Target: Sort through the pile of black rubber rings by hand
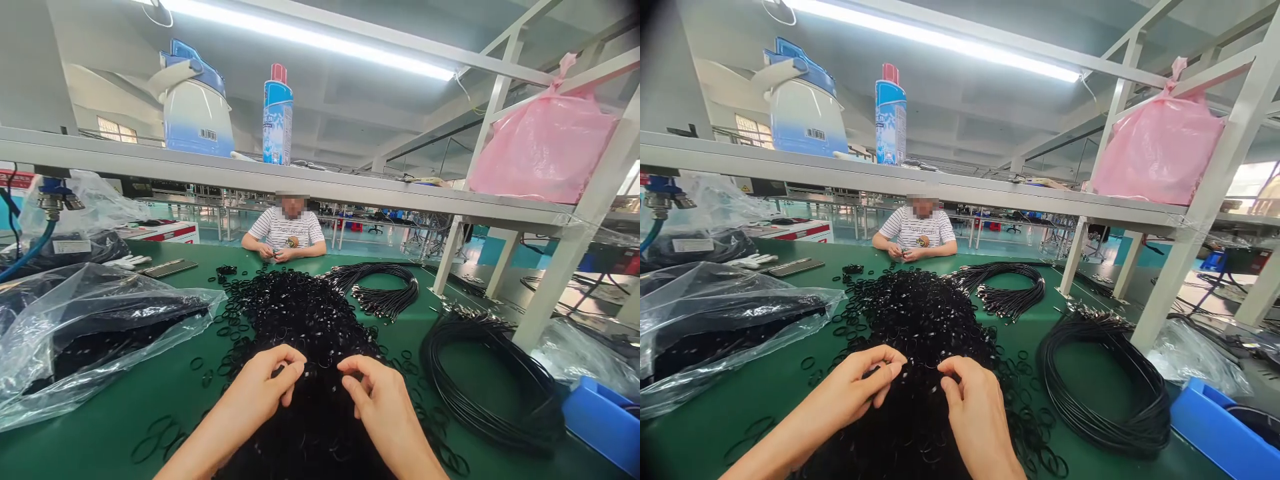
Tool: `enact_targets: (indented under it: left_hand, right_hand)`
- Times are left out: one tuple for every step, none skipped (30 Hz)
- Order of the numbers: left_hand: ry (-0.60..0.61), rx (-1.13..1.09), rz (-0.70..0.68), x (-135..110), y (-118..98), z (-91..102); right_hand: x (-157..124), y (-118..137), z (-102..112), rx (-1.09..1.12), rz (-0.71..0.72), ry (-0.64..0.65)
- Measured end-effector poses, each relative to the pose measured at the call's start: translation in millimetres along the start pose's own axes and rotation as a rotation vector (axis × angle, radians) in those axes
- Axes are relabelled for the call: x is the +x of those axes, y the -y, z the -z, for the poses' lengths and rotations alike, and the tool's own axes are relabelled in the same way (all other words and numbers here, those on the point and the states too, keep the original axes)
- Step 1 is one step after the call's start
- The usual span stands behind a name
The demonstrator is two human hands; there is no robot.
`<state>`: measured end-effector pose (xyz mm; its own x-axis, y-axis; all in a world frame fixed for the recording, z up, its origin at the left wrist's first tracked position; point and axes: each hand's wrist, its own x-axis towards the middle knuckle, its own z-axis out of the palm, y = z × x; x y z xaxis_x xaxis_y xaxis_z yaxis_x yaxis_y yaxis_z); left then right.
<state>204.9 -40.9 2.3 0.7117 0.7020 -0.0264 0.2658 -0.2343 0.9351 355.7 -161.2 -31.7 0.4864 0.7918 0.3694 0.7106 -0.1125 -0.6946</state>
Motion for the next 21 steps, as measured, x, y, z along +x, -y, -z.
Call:
enact_targets:
  left_hand:
    - [0.008, -0.116, 0.033, 0.3, -0.4, -0.2]
    - [0.015, -0.259, 0.054, 0.7, -0.1, -1.0]
    - [0.016, -0.424, 0.070, 1.1, 0.6, -2.4]
    - [0.012, -0.613, 0.096, 1.6, 1.6, -4.4]
    - [0.007, -0.803, 0.130, 2.1, 2.7, -7.1]
    - [0.000, -0.971, 0.170, 2.6, 3.8, -10.2]
    - [-0.010, -1.101, 0.207, 3.0, 4.8, -13.7]
    - [-0.020, -1.186, 0.233, 3.2, 5.8, -17.5]
    - [-0.026, -1.236, 0.250, 3.3, 6.8, -21.3]
    - [-0.032, -1.260, 0.258, 3.3, 7.8, -25.0]
    - [-0.048, -1.273, 0.264, 3.3, 8.9, -28.5]
    - [-0.083, -1.292, 0.271, 3.1, 9.9, -31.6]
    - [-0.133, -1.308, 0.280, 2.9, 10.8, -34.4]
    - [-0.182, -1.311, 0.295, 2.6, 11.5, -36.9]
    - [-0.222, -1.304, 0.310, 2.1, 11.7, -39.1]
    - [-0.245, -1.294, 0.321, 1.4, 11.5, -41.1]
    - [-0.249, -1.287, 0.332, 0.4, 10.7, -43.0]
    - [-0.236, -1.281, 0.341, -0.9, 9.4, -44.9]
    - [-0.217, -1.275, 0.349, -2.3, 7.7, -46.6]
    - [-0.204, -1.269, 0.354, -3.9, 5.7, -48.2]
    - [-0.198, -1.263, 0.362, -5.4, 3.5, -49.6]
  right_hand:
    - [-0.1, 0.0, 0.9, -0.053, 0.031, -0.024]
    - [-0.5, 0.8, 1.2, -0.100, 0.058, -0.053]
    - [-1.3, 2.6, 0.7, -0.129, 0.077, -0.077]
    - [-2.7, 5.4, -0.9, -0.126, 0.093, -0.085]
    - [-4.4, 9.3, -3.6, -0.089, 0.104, -0.077]
    - [-6.5, 13.8, -7.6, -0.015, 0.108, -0.049]
    - [-8.9, 18.4, -12.9, 0.087, 0.105, 0.000]
    - [-11.3, 22.7, -19.1, 0.199, 0.090, 0.058]
    - [-13.5, 26.1, -25.8, 0.305, 0.061, 0.114]
    - [-15.4, 28.4, -32.5, 0.397, 0.030, 0.157]
    - [-16.6, 29.2, -38.6, 0.465, 0.001, 0.180]
    - [-17.2, 28.8, -43.4, 0.517, -0.020, 0.187]
    - [-17.1, 27.5, -46.5, 0.553, -0.037, 0.177]
    - [-16.5, 25.7, -47.8, 0.580, -0.052, 0.156]
    - [-15.4, 23.7, -47.1, 0.600, -0.062, 0.132]
    - [-14.2, 22.1, -45.0, 0.606, -0.068, 0.103]
    - [-13.0, 20.9, -41.8, 0.596, -0.066, 0.069]
    - [-11.9, 20.3, -38.0, 0.574, -0.057, 0.035]
    - [-11.0, 20.2, -34.2, 0.538, -0.040, 0.003]
    - [-10.3, 20.5, -30.8, 0.496, -0.019, -0.022]
    - [-9.8, 21.1, -27.8, 0.454, 0.001, -0.037]
